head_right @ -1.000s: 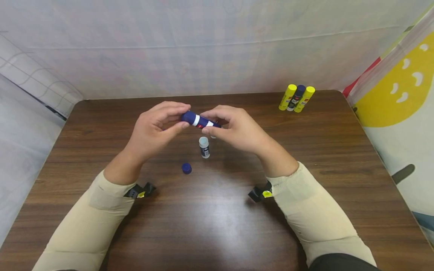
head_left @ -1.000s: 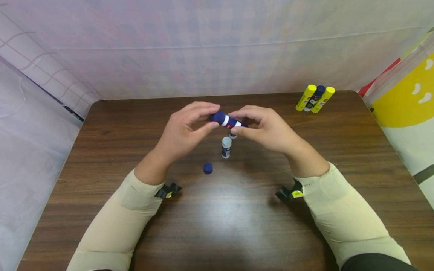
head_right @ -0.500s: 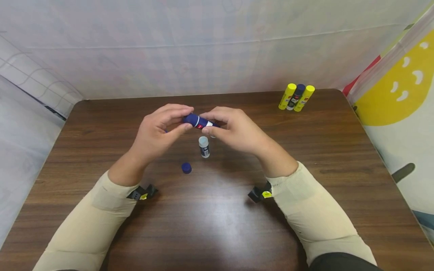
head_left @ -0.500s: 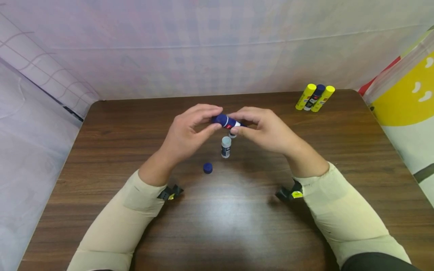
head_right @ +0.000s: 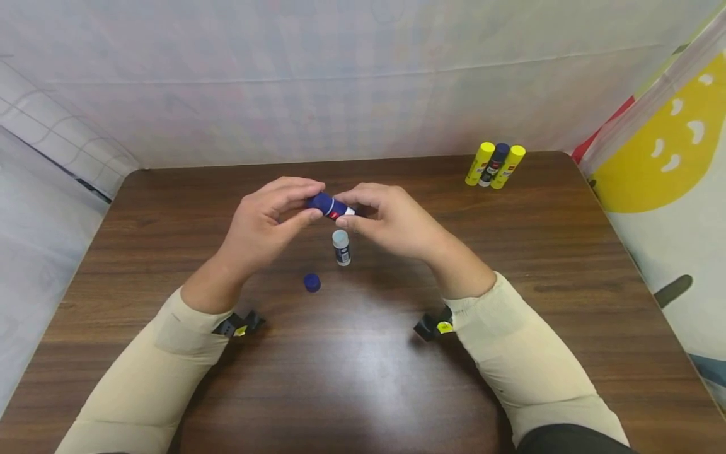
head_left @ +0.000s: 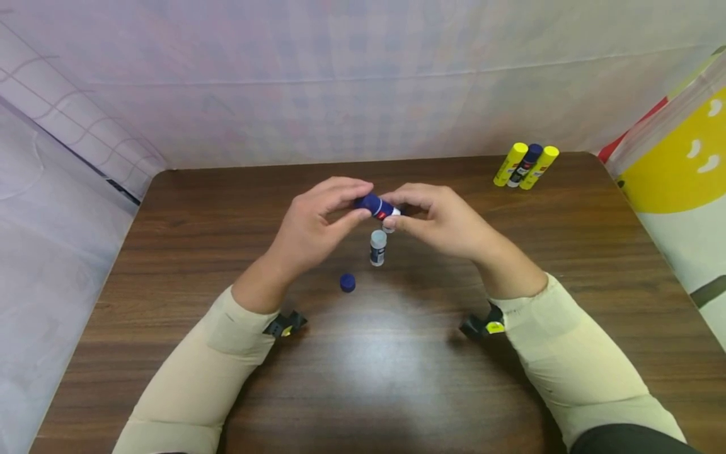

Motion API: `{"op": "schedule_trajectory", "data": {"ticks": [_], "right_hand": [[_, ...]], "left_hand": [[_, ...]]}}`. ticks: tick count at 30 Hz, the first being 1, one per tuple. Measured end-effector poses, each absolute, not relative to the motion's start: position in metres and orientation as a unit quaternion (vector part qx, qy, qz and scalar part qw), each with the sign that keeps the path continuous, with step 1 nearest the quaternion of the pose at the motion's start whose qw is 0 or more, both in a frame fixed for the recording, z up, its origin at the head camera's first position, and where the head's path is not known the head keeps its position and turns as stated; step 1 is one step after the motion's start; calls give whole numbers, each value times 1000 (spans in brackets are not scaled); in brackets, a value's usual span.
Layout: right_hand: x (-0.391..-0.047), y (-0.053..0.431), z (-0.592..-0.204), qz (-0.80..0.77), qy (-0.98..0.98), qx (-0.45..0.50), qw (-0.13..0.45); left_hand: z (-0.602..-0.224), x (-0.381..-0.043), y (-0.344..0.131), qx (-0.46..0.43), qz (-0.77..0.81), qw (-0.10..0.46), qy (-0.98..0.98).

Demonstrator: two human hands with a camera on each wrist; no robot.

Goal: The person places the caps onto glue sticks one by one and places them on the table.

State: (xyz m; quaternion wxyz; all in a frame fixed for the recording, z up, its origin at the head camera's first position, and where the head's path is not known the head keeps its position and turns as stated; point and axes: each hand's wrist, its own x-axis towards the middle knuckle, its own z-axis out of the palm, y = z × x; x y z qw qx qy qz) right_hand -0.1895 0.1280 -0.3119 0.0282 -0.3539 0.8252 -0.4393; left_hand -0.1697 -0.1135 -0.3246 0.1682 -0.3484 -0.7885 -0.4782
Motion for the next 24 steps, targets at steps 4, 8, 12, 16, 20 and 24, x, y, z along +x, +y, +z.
{"op": "schedule_trajectory", "data": {"ticks": [4, 8, 12, 16, 20, 24], "right_hand": [[-190, 127, -313, -436, 828, -351, 29], [-190, 127, -314, -432, 829, -353, 27], [-190, 127, -315, -434, 826, -358, 28], [-191, 127, -316, -436, 825, -360, 30], [-191, 127, -316, -441, 822, -357, 38], [-191, 126, -317, -449, 819, -353, 49]], "left_hand": [[-325, -169, -114, -355, -469, 166, -791], [-325, -169, -113, -359, -464, 172, -792], [-325, -169, -112, -363, -462, 175, -790], [-326, -169, -112, -365, -459, 179, -790], [-326, -168, -111, -369, -456, 189, -788], [-327, -169, -111, -371, -457, 197, -784]]}}
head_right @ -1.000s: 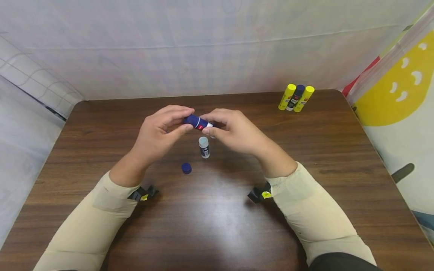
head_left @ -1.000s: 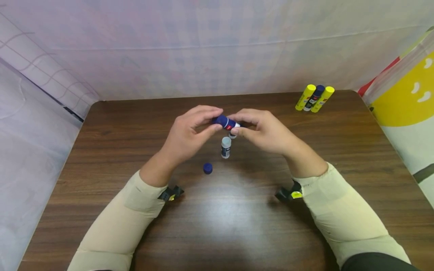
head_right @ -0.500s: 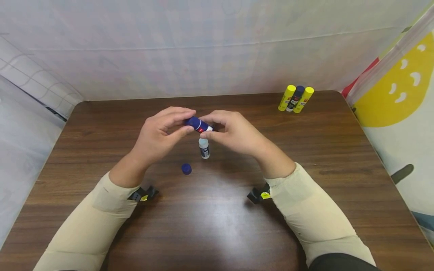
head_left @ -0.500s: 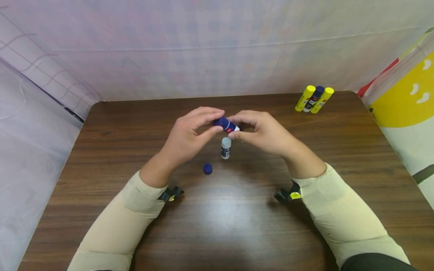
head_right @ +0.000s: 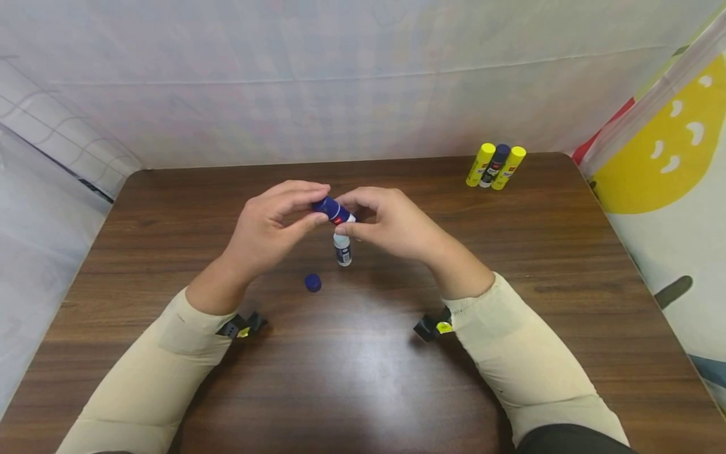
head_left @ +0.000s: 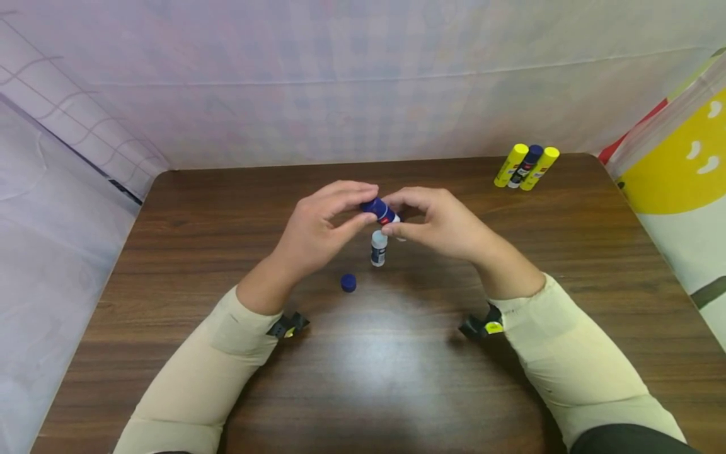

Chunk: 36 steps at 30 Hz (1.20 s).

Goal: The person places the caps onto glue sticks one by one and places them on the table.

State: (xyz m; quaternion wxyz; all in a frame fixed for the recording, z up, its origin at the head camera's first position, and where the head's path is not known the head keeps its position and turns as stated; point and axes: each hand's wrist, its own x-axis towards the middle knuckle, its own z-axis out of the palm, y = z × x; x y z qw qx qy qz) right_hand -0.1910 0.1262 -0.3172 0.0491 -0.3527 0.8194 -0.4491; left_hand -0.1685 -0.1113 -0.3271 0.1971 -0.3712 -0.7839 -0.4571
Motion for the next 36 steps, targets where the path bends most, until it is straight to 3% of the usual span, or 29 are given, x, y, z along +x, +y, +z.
{"op": "schedule_trajectory", "data": {"ticks": [20, 36], "right_hand": [[-191, 129, -316, -460, 818, -342, 50], [-193, 147, -308, -480, 831, -281, 21]], "left_hand": [[-327, -170, -111, -374, -505, 203, -751], [-333, -165, -124, -332, -480, 192, -789]]}}
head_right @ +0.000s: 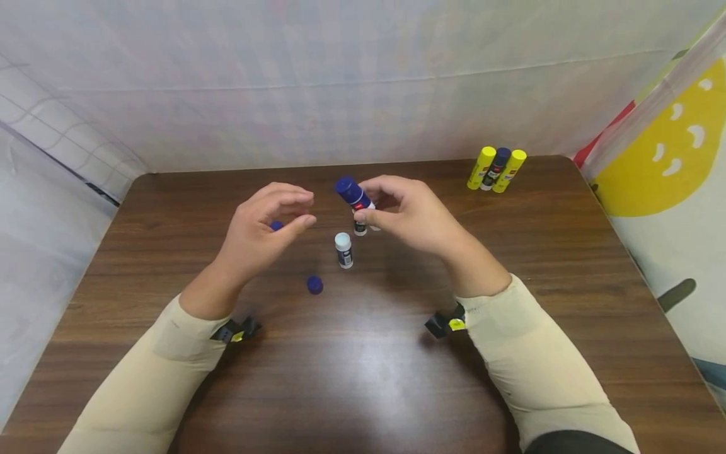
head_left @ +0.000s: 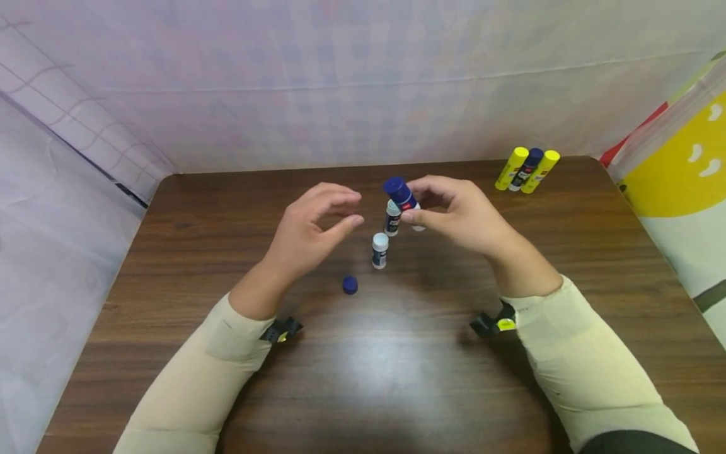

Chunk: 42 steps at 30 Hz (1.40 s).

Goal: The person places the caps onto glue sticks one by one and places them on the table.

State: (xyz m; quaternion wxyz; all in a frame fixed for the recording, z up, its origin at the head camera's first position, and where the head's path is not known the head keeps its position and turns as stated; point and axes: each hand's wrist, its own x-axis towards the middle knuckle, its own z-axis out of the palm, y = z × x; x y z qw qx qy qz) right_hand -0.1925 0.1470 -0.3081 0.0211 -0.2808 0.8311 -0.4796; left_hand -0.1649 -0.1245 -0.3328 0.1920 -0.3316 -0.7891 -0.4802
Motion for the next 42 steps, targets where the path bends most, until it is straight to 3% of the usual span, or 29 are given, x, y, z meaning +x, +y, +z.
{"op": "schedule_trajectory", "data": {"ticks": [32, 42], "right_hand": [[-222, 226, -312, -576, 791, -173, -112], [-237, 250, -322, -610, 772, -124, -131]], "left_hand": [[-335, -165, -139, -298, -463, 181, -815], [-340, -165, -145, -261, -448, 136, -844]]}}
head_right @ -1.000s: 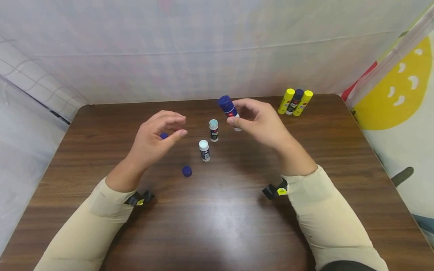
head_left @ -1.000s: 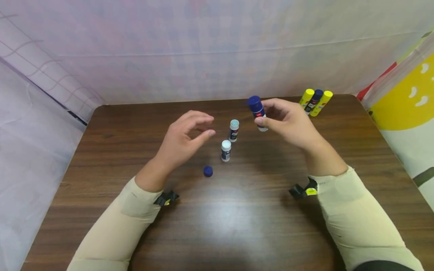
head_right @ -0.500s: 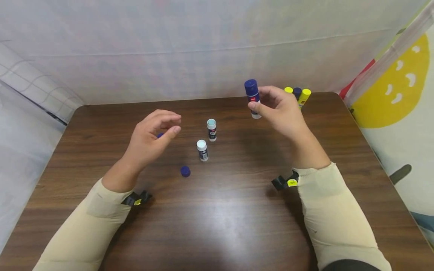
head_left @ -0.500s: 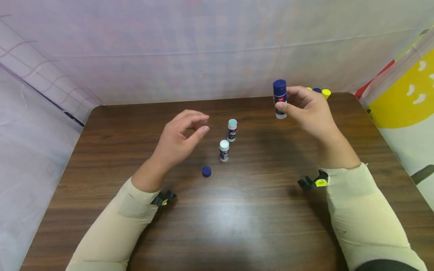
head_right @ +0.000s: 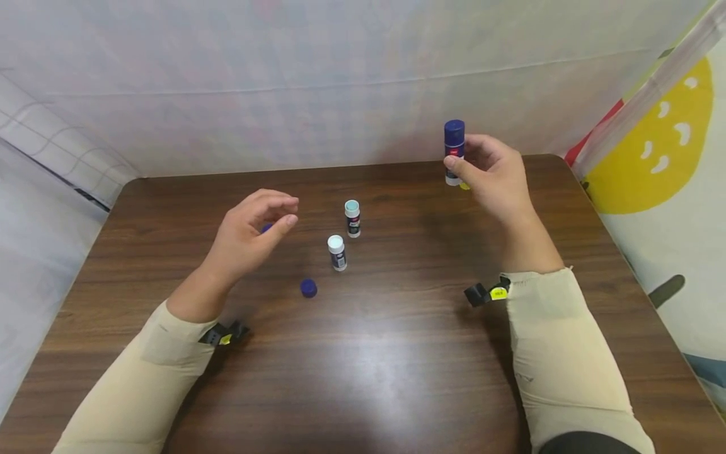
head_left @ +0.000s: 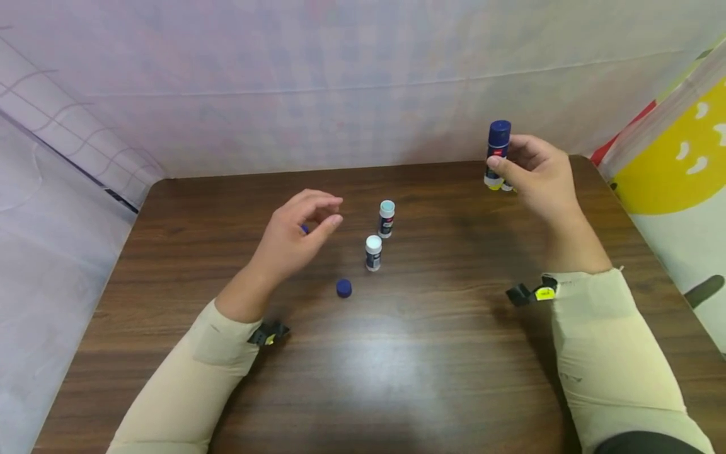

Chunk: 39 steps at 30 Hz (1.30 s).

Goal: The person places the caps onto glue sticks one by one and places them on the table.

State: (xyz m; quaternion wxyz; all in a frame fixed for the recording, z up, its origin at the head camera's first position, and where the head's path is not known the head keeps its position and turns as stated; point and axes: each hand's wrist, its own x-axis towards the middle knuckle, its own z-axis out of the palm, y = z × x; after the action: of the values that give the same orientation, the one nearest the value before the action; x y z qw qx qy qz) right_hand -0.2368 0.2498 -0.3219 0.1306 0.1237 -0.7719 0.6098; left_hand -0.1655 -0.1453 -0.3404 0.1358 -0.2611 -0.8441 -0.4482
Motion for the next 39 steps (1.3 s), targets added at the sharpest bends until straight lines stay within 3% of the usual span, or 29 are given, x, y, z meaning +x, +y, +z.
{"op": "schedule_trajectory", "data": {"ticks": [12, 19, 39], "right_hand": [[-246, 284, -325, 612, -773, 33, 163], [-251, 294, -331, 737, -656, 25, 159], [-265, 321, -353, 752, -627, -49, 198]], "left_hand": [[-346, -169, -150, -246, -427, 95, -865], [-347, -169, -151, -238, -419, 74, -873], [-351, -171, -149, -244, -391, 30, -887]]}}
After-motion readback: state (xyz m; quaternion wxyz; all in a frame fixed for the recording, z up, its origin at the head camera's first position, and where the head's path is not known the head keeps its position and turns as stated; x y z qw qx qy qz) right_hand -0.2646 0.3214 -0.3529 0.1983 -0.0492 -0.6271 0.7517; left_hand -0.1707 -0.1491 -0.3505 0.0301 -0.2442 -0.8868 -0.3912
